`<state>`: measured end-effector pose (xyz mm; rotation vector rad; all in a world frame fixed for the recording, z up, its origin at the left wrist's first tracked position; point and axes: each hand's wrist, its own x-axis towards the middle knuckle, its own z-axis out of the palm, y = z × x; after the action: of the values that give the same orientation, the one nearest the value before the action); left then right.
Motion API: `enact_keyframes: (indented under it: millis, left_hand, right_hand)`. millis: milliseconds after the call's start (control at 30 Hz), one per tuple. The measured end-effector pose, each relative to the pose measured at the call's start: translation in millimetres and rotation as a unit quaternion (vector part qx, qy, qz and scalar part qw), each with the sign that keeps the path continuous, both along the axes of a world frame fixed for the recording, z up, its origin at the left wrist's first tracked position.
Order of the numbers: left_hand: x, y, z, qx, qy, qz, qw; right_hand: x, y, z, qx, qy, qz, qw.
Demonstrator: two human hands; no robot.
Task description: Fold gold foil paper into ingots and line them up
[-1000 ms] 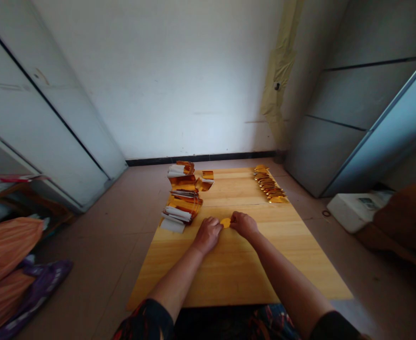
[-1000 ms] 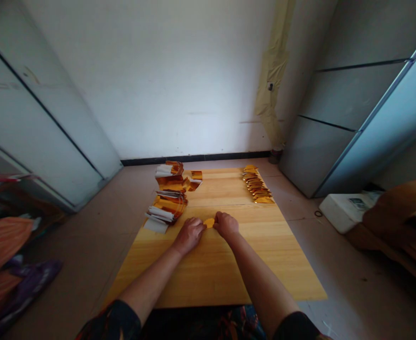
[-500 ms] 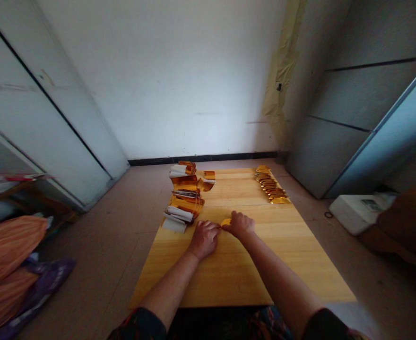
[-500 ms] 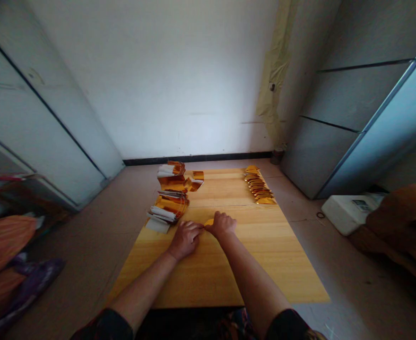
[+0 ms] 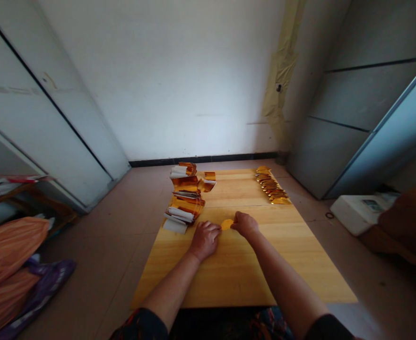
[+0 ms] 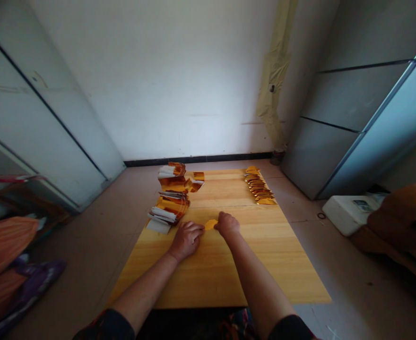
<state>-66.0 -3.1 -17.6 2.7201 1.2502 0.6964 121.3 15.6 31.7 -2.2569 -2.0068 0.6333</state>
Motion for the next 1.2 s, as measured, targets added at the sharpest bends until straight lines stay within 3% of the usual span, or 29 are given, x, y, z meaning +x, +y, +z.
enact_keyframes:
  millis: [233,433,633,767,933,1200]
  left_hand:
    - [0.9,-1.2,1.9,-0.016,0.007,0.005,1.000]
    - [9.4,0.1,8.6,-0.018,0.024,0.024,0.999]
    - [24.7,7.9,12.6,-0.050,0.045,0.106,0.992]
    - [31.5,12.3,9.6,-0.074,0.023,0.158,0.984]
    - [33.9,11.2,8.7,-0.101,-0.004,0.211,0.972]
    - [31.3,9.7,9.5,-0.170,-0.052,0.244,0.953]
  right_hand:
    - [22.2,5.1,-18.2,0.046,0.033,0.022,0.998]
    - [27.7,8.1,-20.7,0.055,0.037,0.025,0.997]
    - [24.1,6.1,-14.0,0.069,0.039,0.006,0.997]
    - [16.2,5.2,-13.0,0.111,0.098,0.025,0.989]
    - [5.7,8.1,-18.3,0.070,0.097,0.106,0.987]
    - [7.2,16.2,-22.4,0.042,0.099,0.116,0.987]
